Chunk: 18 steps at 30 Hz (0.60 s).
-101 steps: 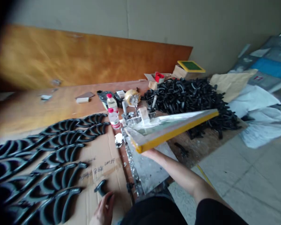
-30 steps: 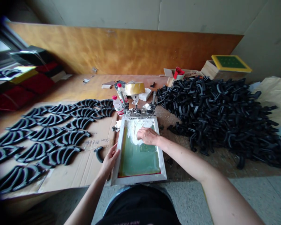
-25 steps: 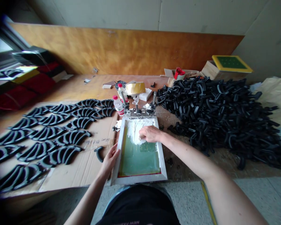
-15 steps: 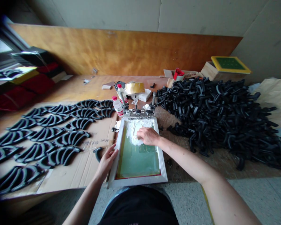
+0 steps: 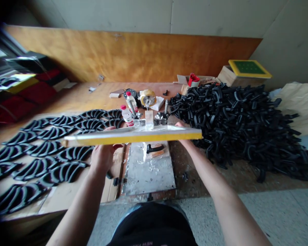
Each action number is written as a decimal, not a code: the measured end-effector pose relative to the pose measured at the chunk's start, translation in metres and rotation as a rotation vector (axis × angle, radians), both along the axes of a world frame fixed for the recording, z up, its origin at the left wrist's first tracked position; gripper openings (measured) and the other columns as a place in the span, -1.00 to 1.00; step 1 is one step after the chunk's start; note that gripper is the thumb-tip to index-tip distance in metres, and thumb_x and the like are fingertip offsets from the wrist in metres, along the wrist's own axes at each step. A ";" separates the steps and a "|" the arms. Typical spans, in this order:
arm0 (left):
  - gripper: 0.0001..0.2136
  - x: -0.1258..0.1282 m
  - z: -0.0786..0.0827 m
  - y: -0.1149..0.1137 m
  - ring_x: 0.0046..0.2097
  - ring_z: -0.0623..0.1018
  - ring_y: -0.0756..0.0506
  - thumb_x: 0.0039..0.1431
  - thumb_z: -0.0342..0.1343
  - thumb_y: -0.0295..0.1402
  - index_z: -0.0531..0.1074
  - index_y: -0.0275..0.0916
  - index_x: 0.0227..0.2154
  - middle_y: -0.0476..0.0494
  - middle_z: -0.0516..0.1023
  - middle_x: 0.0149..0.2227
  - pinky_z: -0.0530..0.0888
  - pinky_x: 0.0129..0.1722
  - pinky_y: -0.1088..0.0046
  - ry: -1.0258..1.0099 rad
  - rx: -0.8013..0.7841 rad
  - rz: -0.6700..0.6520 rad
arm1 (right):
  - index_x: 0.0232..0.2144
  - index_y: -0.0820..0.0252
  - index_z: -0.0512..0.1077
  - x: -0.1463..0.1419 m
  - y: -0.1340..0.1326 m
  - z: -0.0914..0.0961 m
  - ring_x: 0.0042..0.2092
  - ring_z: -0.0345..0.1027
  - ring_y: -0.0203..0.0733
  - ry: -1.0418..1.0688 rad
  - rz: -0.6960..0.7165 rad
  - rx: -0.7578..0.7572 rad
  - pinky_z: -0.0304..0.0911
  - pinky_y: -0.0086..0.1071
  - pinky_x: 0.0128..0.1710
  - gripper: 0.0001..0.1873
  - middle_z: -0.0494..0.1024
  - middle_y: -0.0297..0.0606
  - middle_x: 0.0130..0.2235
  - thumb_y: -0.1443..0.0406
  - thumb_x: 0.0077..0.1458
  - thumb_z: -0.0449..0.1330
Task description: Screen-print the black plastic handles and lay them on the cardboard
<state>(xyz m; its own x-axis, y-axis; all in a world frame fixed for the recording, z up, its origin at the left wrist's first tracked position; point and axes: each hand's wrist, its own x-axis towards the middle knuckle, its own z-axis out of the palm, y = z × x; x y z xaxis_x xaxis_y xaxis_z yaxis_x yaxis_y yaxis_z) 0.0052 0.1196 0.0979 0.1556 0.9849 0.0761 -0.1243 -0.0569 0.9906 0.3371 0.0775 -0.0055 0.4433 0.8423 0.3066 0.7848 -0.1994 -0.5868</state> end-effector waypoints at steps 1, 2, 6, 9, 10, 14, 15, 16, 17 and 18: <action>-0.47 0.006 0.000 0.002 -0.24 0.53 -0.06 0.08 0.10 0.06 0.39 -0.15 0.03 -0.11 0.55 -0.17 0.48 -0.31 0.44 -0.029 -0.025 0.023 | -0.21 0.21 0.47 -0.012 -0.008 -0.014 -0.23 0.40 -0.13 -0.009 0.117 -0.054 0.26 -0.30 -0.17 -0.81 0.54 -0.20 -0.30 0.23 0.20 0.14; -0.47 0.010 -0.004 0.001 -0.26 0.53 -0.05 0.11 0.06 0.06 0.37 -0.15 0.04 -0.11 0.55 -0.19 0.47 -0.35 0.45 -0.060 -0.053 0.057 | -0.17 0.20 0.47 -0.026 -0.014 -0.027 -0.17 0.39 -0.13 -0.039 0.243 -0.096 0.26 -0.30 -0.12 -0.78 0.55 -0.19 -0.24 0.21 0.16 0.21; -0.41 0.021 -0.052 -0.033 -0.23 0.56 -0.10 0.12 0.02 0.13 0.36 -0.23 0.04 -0.22 0.59 -0.16 0.47 -0.36 0.43 0.006 -0.305 -0.044 | -0.15 0.13 0.48 -0.088 -0.032 -0.042 -0.03 0.30 -0.10 -0.211 0.430 -0.190 0.18 -0.22 0.00 -0.77 0.50 -0.18 -0.14 0.24 0.12 0.29; -0.35 0.024 -0.097 -0.073 -0.15 0.60 -0.23 0.08 0.01 0.19 0.38 -0.27 0.01 -0.38 0.58 -0.06 0.51 -0.33 0.30 0.100 -0.636 -0.288 | -0.24 0.17 0.49 -0.128 -0.047 -0.030 -0.08 0.29 -0.11 -0.246 0.447 -0.129 0.19 -0.24 -0.03 -0.83 0.48 -0.17 -0.22 0.21 0.21 0.19; -0.36 0.023 -0.108 -0.083 -0.12 0.60 -0.25 0.08 0.01 0.19 0.39 -0.27 -0.02 -0.40 0.58 -0.06 0.52 -0.32 0.28 0.095 -0.699 -0.302 | -0.23 0.17 0.50 -0.138 -0.052 -0.027 -0.09 0.29 -0.12 -0.265 0.529 -0.089 0.20 -0.25 -0.04 -0.81 0.49 -0.18 -0.24 0.19 0.23 0.17; -0.48 -0.018 -0.140 -0.082 -0.32 0.62 -0.17 0.05 0.07 0.13 0.43 -0.28 -0.23 -0.27 0.64 -0.30 0.47 -0.46 0.41 0.130 -0.694 -0.133 | -0.16 0.08 0.52 -0.123 -0.061 -0.033 -0.16 0.34 -0.18 -0.289 0.760 -0.067 0.21 -0.32 -0.09 -0.78 0.53 -0.25 -0.27 0.21 0.28 0.09; -0.50 -0.038 -0.147 -0.073 -0.40 0.60 -0.13 0.06 0.05 0.12 0.43 -0.28 -0.26 -0.23 0.63 -0.37 0.45 -0.50 0.43 0.181 -0.667 -0.063 | -0.17 0.09 0.52 -0.103 -0.061 -0.039 -0.16 0.36 -0.19 -0.272 0.656 -0.126 0.22 -0.34 -0.10 -0.78 0.55 -0.25 -0.26 0.25 0.29 0.08; -0.50 -0.061 -0.154 -0.062 -0.48 0.57 -0.11 0.07 0.00 0.13 0.44 -0.29 -0.31 -0.20 0.61 -0.45 0.43 -0.54 0.44 0.242 -0.636 0.027 | -0.21 0.13 0.53 -0.079 -0.060 -0.044 -0.16 0.37 -0.18 -0.257 0.452 -0.206 0.22 -0.34 -0.10 -0.78 0.56 -0.21 -0.25 0.31 0.28 0.07; -0.50 -0.085 -0.162 -0.051 -0.54 0.53 -0.11 0.09 -0.05 0.12 0.43 -0.29 -0.39 -0.19 0.57 -0.55 0.41 -0.57 0.43 0.323 -0.629 0.113 | -0.22 0.18 0.53 -0.052 -0.059 -0.051 -0.13 0.38 -0.15 -0.248 0.229 -0.313 0.22 -0.33 -0.08 -0.78 0.56 -0.15 -0.22 0.35 0.27 0.06; -0.50 -0.108 -0.169 -0.040 -0.60 0.49 -0.11 0.10 -0.10 0.11 0.42 -0.28 -0.48 -0.19 0.53 -0.62 0.38 -0.62 0.42 0.424 -0.627 0.188 | -0.19 0.21 0.52 -0.025 -0.059 -0.057 -0.10 0.39 -0.14 -0.231 0.042 -0.413 0.22 -0.34 -0.06 -0.78 0.56 -0.09 -0.18 0.38 0.24 0.07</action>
